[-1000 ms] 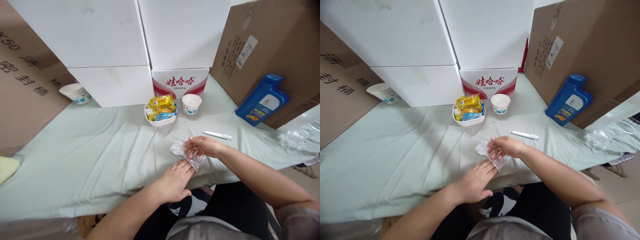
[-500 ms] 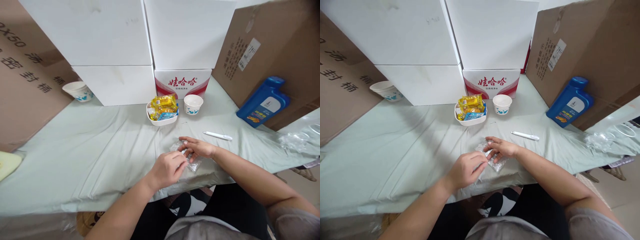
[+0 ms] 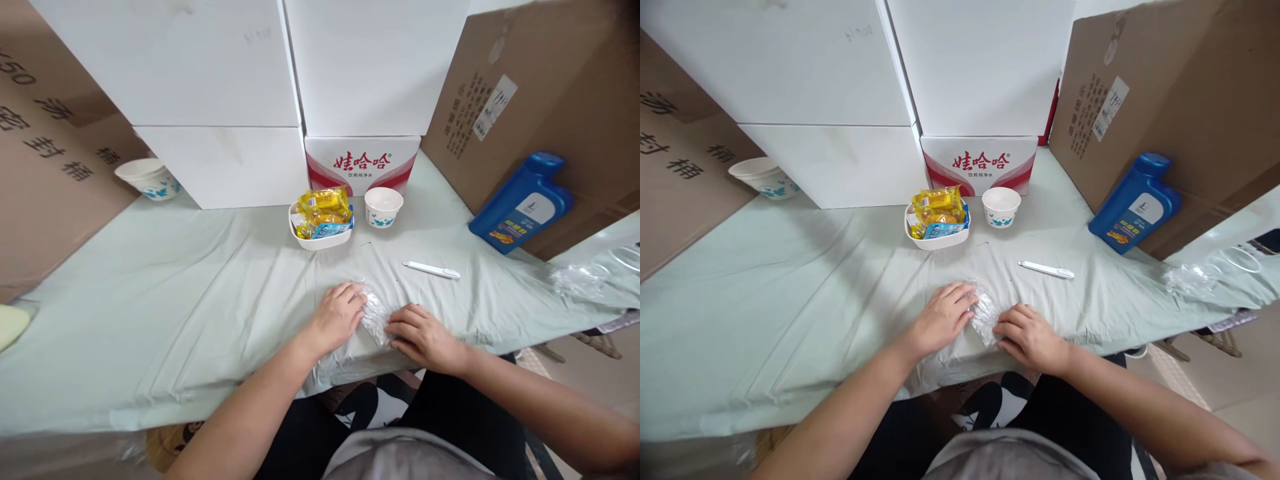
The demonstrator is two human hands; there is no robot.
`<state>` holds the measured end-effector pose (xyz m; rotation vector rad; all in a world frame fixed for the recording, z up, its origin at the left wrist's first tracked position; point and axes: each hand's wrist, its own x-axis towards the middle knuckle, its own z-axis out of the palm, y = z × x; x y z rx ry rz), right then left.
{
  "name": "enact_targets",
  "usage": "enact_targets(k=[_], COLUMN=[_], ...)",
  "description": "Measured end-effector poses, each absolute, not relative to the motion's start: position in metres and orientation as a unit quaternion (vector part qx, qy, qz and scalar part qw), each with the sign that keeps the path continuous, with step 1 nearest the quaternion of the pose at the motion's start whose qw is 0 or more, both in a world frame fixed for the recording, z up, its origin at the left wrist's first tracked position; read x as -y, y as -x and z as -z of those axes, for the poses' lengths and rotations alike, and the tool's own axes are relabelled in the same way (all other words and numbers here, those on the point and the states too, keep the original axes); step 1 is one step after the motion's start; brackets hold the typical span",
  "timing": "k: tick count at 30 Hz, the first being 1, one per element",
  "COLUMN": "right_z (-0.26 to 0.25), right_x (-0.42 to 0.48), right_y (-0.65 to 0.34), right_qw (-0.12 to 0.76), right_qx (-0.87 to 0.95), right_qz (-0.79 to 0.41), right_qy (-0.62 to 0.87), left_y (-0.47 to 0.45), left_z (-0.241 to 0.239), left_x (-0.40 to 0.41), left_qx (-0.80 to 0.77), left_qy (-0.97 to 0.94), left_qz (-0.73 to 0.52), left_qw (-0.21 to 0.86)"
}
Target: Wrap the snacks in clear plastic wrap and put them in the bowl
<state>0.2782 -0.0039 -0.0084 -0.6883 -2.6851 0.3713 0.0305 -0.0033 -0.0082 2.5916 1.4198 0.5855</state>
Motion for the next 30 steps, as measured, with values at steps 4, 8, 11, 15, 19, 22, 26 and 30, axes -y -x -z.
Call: enact_targets(k=[4,8,11,15,19,22,26,30], right_z=[0.016,0.003,-0.012,-0.016,-0.003,0.006,0.010,0.008], right_x=[0.026,0.026,0.010,-0.023,-0.046,-0.049,-0.046,-0.049], right_y=[-0.275,-0.270,-0.264,-0.246,-0.224,-0.215,-0.212,-0.214], right_qw=[0.185,0.218,0.193,0.145,0.084,0.055,0.054,0.048], right_qx=[0.955,0.946,0.934,0.897,0.892,0.891,0.895,0.897], right_qz=[-0.055,-0.092,-0.172,-0.194,-0.109,-0.038,-0.014,-0.024], right_qy=[0.224,0.220,0.248,0.369,0.430,0.448,0.443,0.439], left_y=[-0.037,-0.037,-0.031,-0.023,-0.017,-0.014,-0.019,-0.027], left_z=[0.008,0.009,0.009,0.010,0.010,0.008,0.002,0.002], left_x=[0.007,0.008,0.005,-0.001,-0.003,-0.001,0.004,0.006], left_qx=[-0.396,-0.400,-0.413,-0.409,-0.408,-0.420,-0.411,-0.392], left_qy=[-0.891,-0.886,-0.877,-0.880,-0.882,-0.873,-0.855,-0.888], left_qz=[-0.205,-0.216,-0.212,-0.194,-0.180,-0.222,-0.313,-0.234], left_qw=[0.082,0.094,0.122,0.145,0.150,0.113,0.047,0.063])
